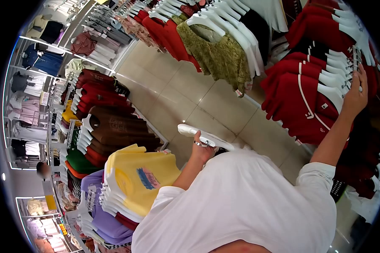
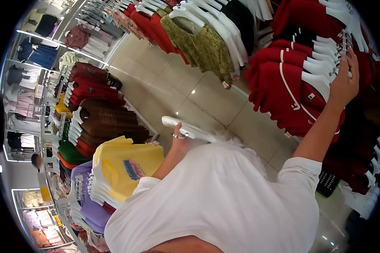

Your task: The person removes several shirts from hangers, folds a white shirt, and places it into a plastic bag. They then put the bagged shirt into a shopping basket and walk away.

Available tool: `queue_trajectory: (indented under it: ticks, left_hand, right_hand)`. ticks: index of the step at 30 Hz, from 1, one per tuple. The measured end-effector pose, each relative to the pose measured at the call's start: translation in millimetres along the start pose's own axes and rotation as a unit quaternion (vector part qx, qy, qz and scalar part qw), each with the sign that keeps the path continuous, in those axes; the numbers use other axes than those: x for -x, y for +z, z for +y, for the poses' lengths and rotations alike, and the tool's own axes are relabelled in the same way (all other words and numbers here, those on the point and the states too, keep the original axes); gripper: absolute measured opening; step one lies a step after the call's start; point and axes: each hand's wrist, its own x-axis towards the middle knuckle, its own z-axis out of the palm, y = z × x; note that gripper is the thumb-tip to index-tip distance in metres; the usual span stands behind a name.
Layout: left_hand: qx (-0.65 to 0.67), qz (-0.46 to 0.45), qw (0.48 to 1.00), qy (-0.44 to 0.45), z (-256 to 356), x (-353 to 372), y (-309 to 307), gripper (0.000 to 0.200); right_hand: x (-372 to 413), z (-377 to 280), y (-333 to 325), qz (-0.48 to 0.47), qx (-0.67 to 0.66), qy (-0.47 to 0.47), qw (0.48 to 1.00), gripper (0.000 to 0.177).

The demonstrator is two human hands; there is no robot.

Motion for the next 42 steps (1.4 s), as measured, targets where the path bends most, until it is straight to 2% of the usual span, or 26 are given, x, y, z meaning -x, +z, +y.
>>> queue_trajectory:
  ticks: [2,3,5,10,11,12,15,19,23,27,31,32,33,35,37,39,40,41,42]
  left_hand:
    - [-0.004,0.027,1.000,0.009,6,1,7,0.057]
    - [0.016,0.014,0.999,-0.035,-5,-5,2,0.057]
    - [0.009,-0.001,0.998,-0.059,18,-11,-9,0.056]
    - [-0.012,-0.011,0.999,-0.035,54,-41,-32,0.056]
    - [-0.014,-0.007,1.000,-0.025,62,-46,-36,0.056]
    - [0.006,-0.014,0.998,-0.057,72,-56,-44,0.054]
    - [0.031,-0.049,0.995,-0.079,99,-86,-69,0.049]
    - [0.009,-0.050,0.998,-0.042,146,-96,-79,0.045]
    - [-0.004,-0.024,0.999,-0.026,185,-92,-74,0.044]
    - [0.007,-0.018,1.000,0.015,203,-84,-83,0.041]
    - [0.040,0.003,0.997,0.067,221,-58,-91,0.039]
    - [0.054,-0.005,0.996,0.072,226,-53,-97,0.045]
    - [0.056,-0.003,0.995,0.079,231,-50,-100,0.047]
    - [0.073,-0.041,0.990,0.112,241,-41,-104,0.042]
    - [0.067,-0.118,0.979,0.154,248,-26,-100,0.041]
    - [0.085,-0.195,0.968,0.135,254,-27,-101,0.045]
    - [0.083,-0.166,0.974,0.134,255,-18,-91,0.045]
    - [0.076,-0.141,0.978,0.134,261,-7,-72,0.046]
    - [0.070,-0.116,0.982,0.133,261,5,-57,0.046]
  right_hand:
    - [2,10,-6,0.012,0.002,0.011,1.000,0.019]
    - [-9,-5,-5,-0.002,0.013,0.006,1.000,0.019]
    - [-2,-9,3,0.019,-0.009,0.044,0.999,0.019]
    - [-2,1,6,0.056,-0.049,0.098,0.992,0.021]
    - [-1,2,6,0.065,-0.043,0.109,0.991,0.022]
    - [0,1,5,0.075,-0.036,0.119,0.989,0.023]
    - [2,5,-3,0.098,0.029,0.132,0.986,0.026]
    - [5,1,-10,0.108,-0.008,0.227,0.968,0.030]
    - [1,-7,-10,0.111,0.004,0.226,0.968,0.034]
    - [-4,-2,-2,0.159,0.116,0.159,0.968,0.033]
    - [-8,-8,5,0.182,0.162,0.184,0.952,0.038]
    - [-10,-4,2,0.186,0.179,0.189,0.948,0.039]
    - [-11,-5,-2,0.162,0.225,0.165,0.946,0.040]
    - [-10,-2,-2,0.163,0.167,0.170,0.958,0.040]
    - [-10,-4,-2,0.138,0.160,0.165,0.964,0.039]
    - [-7,-14,-3,0.103,0.161,0.152,0.970,0.043]
    - [-3,-23,-4,0.072,0.166,0.180,0.967,0.043]
    - [-14,5,-20,-0.001,0.136,0.152,0.979,0.045]
    - [-24,30,-40,-0.071,0.255,0.058,0.963,0.046]
